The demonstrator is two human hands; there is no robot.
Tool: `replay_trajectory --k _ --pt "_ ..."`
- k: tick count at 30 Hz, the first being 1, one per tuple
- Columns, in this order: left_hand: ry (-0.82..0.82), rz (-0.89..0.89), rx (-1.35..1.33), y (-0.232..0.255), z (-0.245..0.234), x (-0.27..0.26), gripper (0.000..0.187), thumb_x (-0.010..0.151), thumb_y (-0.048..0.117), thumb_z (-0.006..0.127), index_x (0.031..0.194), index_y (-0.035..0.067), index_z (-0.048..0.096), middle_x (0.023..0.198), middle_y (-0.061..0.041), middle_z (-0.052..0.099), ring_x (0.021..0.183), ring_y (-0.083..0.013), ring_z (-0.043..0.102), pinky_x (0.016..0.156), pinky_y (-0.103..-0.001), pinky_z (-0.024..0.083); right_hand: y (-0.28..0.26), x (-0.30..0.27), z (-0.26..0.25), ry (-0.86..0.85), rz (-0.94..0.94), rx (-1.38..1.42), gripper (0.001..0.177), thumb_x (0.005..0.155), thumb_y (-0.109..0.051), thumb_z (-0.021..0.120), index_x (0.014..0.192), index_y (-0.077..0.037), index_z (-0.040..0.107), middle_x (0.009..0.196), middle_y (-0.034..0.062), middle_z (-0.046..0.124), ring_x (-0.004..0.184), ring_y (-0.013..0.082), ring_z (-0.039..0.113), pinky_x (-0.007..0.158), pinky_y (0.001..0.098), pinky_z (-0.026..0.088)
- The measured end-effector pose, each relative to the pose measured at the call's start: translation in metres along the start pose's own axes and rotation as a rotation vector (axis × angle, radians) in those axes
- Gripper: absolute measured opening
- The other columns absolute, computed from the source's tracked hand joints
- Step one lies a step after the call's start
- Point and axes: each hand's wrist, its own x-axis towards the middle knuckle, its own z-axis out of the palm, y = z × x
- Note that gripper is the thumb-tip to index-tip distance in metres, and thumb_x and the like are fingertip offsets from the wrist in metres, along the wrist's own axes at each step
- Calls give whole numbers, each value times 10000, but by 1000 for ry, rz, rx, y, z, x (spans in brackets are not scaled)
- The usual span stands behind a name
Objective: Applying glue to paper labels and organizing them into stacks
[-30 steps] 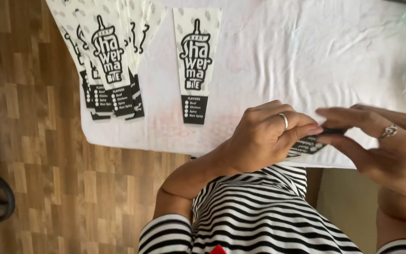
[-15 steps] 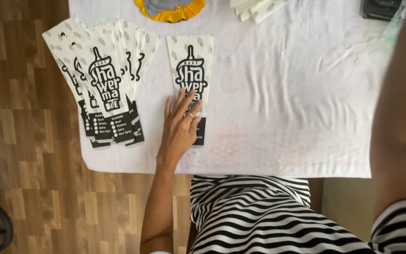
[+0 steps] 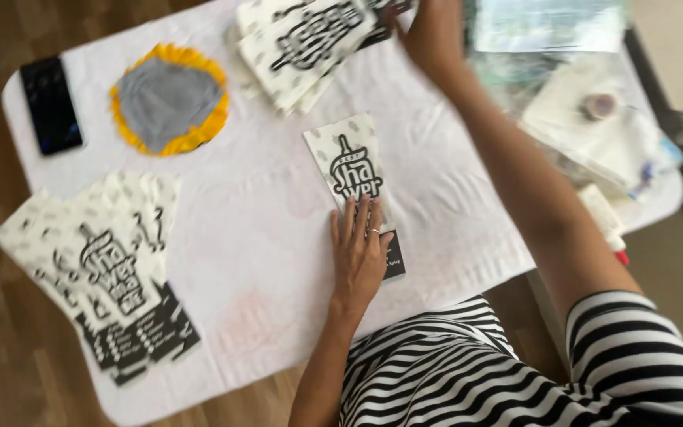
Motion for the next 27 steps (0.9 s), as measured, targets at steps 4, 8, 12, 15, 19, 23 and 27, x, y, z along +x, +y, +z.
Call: replay_trajectory --k 4,8,12,15,19,23,27 --pt "43 -5 15 9 1 9 560 1031 334 564 1493 25 499 1537 -208 493 1459 -435 413 1144 -649 325 -151 -18 -241 -8 -33 843 251 880 12 785 1057 76 620 1086 273 632 899 502 648 767 586 537" --pt "326 8 -149 20 -28 -12 221 992 139 694 1145 -19 713 1319 -175 666 1221 -374 656 1082 -522 469 -177 -144 -291 -181 144 1027 26 885 -50 761 900 -48 741 1118 164 708 975 405 730 845 480 586" --pt "384 -39 -290 21 -36 -49 70 909 -7 765 973 -21 738 1079 -133 717 1013 -353 727 909 -458 595 -176 -188 -324 -237 305 1093 81 889 -78 832 903 -51 757 1086 122 742 991 328 746 904 410 577" --pt "335 -51 -340 25 -38 -68 93 869 22 816 930 21 745 985 -91 712 939 -308 725 844 -437 598 -189 -191 -334 -298 279 1070 66 966 -85 768 941 -25 764 1145 121 755 1090 336 737 956 426 564" --pt "254 -38 -404 38 -33 -68 214 890 77 811 999 -55 683 1217 -163 657 1210 -371 616 1042 -490 502 -203 -176 -321 -218 6 1005 197 1022 -18 668 1173 96 720 1284 247 690 1254 470 630 1094 536 463" --pt "145 21 -339 46 -24 -73 343 997 89 697 1246 -137 627 1370 -247 607 1358 -411 544 1190 -513 397 -203 -170 -311 -214 -208 892 226 1032 -35 672 1169 138 714 1260 254 710 1284 475 624 1172 553 377" --pt "113 37 -381 56 -25 -92 477 926 154 795 1261 -138 622 1392 -248 602 1372 -412 541 1194 -515 402 -195 -186 -322 -232 -233 931 242 1016 -84 700 1124 132 708 1216 246 712 1282 476 626 1186 557 372"
